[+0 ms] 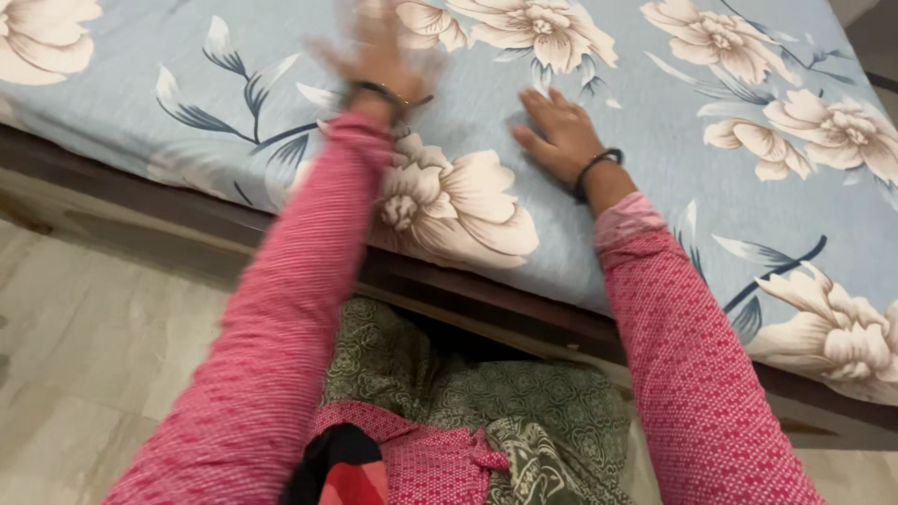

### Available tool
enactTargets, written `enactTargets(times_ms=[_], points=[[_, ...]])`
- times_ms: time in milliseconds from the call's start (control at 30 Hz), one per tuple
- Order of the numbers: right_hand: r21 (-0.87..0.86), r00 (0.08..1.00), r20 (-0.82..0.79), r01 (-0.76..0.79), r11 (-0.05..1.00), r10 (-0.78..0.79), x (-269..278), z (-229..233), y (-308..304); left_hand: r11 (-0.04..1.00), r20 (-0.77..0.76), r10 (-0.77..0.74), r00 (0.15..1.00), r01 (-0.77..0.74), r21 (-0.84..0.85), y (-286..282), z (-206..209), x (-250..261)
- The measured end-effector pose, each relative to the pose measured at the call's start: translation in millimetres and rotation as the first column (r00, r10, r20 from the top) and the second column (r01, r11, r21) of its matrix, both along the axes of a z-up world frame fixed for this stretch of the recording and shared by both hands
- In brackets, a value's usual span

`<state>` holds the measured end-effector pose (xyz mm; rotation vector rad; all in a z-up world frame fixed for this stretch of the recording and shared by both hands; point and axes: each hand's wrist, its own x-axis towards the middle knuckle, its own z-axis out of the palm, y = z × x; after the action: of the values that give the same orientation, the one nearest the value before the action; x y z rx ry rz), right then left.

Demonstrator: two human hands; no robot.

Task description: The person smooths a floral-patterned fitted sheet over a mattress, tucking the edges under the mattress along all sides. The person then places a matching pillow on the bed and adjusts it. The task is performed by hand without tools.

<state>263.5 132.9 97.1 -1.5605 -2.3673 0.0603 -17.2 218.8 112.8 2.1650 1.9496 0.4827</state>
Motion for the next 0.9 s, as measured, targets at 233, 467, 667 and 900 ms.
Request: enactTargets(times_ms=[233,467,667,900], points=[[-0.126,0.988,0.144,-0.03,0.992,0.048,17,-30,-41,0.908,-0.286,-0.393,0.874,0.32,-0.271,-69,-20,73],[-0.027,0.967,0.198,-0.157,0.987,0.159,-8,-24,-128,0.847,-0.334,-0.5,0.799,0.532,0.005,-160,-34,11],[0.283,0.985,0.143,0.047,0.958,-0.091,-51,-39,-190,0.731,-0.188,-0.489,0.852,0.517,0.444,-219,-75,-9],[0.307,0.958,-0.277,0.158,0.939,-0.071,-75,-54,-245,0.645,-0.032,-0.63,0.776,0.547,0.533,-279,-113,-4]])
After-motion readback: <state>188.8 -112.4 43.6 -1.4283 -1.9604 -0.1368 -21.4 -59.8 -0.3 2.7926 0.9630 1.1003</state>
